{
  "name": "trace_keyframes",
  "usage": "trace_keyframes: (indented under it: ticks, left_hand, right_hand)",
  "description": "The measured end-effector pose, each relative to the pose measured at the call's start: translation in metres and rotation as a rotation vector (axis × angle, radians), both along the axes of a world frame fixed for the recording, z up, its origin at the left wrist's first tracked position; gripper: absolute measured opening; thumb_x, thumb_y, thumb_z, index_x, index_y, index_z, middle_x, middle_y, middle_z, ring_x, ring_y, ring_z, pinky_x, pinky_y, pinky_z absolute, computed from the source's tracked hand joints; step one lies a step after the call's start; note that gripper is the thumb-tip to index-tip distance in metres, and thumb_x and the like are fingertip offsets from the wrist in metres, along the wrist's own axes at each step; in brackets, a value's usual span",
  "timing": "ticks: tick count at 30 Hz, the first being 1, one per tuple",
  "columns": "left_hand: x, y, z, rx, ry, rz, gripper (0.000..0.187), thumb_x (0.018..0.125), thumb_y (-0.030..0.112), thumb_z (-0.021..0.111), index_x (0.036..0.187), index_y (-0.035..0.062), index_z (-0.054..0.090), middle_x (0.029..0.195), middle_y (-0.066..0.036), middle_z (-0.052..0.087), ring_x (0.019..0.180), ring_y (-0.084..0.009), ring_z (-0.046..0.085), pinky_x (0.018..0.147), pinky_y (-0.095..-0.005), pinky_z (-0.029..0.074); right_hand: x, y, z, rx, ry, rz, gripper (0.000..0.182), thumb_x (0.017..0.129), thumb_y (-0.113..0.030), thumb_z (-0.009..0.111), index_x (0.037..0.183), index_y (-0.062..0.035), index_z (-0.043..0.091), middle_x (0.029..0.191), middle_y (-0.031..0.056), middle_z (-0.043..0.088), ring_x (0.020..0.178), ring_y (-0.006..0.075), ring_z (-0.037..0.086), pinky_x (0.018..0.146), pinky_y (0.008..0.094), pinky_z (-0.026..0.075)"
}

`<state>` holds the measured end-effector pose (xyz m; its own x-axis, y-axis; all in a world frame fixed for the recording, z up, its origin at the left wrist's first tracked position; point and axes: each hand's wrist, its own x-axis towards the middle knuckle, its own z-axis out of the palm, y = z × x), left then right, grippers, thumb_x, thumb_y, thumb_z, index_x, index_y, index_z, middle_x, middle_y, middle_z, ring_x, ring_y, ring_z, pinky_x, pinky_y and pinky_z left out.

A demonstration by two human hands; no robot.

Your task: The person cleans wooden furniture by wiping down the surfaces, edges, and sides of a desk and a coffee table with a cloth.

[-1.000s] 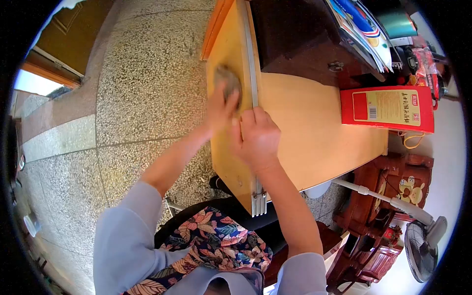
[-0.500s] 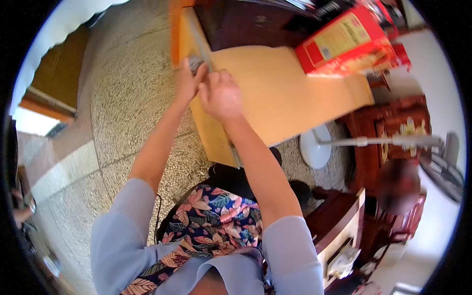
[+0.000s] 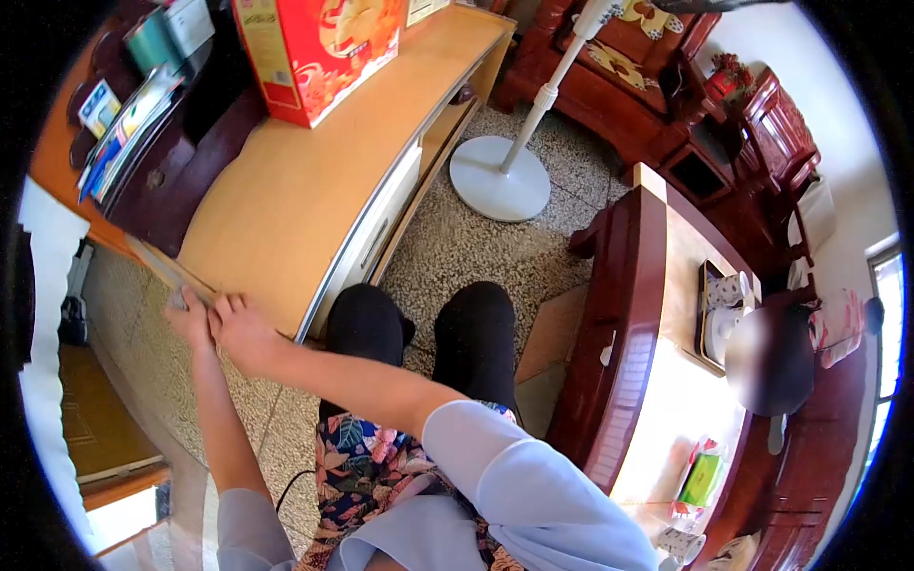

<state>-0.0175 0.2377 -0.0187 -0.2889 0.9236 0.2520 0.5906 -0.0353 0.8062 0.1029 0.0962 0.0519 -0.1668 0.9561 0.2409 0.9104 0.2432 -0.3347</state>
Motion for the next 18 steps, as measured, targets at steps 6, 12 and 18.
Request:
trace_keyframes:
  ticks: [6, 12, 18]
  left_hand:
    - [-0.016, 0.014, 0.006, -0.051, 0.072, 0.019, 0.054, 0.089, 0.038, 0.056, 0.115, -0.0083, 0.045, 0.109, -0.027, 0.057, 0.100, -0.0345, 0.057, 0.085, -0.0392, 0.045]
    - [-0.017, 0.023, 0.014, -0.161, -0.027, 0.017, 0.059, 0.089, 0.042, 0.056, 0.115, -0.0107, 0.045, 0.113, -0.024, 0.055, 0.100, -0.0277, 0.056, 0.085, -0.0359, 0.046]
    - [-0.019, 0.021, 0.039, -0.371, -0.312, -0.097, 0.061, 0.086, 0.040, 0.061, 0.122, -0.0073, 0.046, 0.119, -0.013, 0.053, 0.103, -0.0218, 0.054, 0.086, -0.0327, 0.045]
  right_hand:
    - [-0.001, 0.009, -0.007, 0.057, 0.019, 0.055, 0.077, 0.061, -0.019, 0.071, 0.124, 0.0127, 0.041, 0.128, 0.0301, 0.038, 0.116, 0.0383, 0.042, 0.101, 0.0425, 0.032]
    - [0.046, 0.008, 0.004, -0.242, 0.205, 0.340, 0.072, 0.066, -0.010, 0.061, 0.130, 0.0111, 0.037, 0.139, 0.0294, 0.025, 0.126, 0.0387, 0.033, 0.109, 0.0391, 0.024]
    - [0.069, 0.013, -0.001, -0.321, 0.525, 0.442, 0.068, 0.069, -0.008, 0.056, 0.132, 0.0089, 0.037, 0.141, 0.0293, 0.025, 0.129, 0.0372, 0.031, 0.111, 0.0385, 0.021]
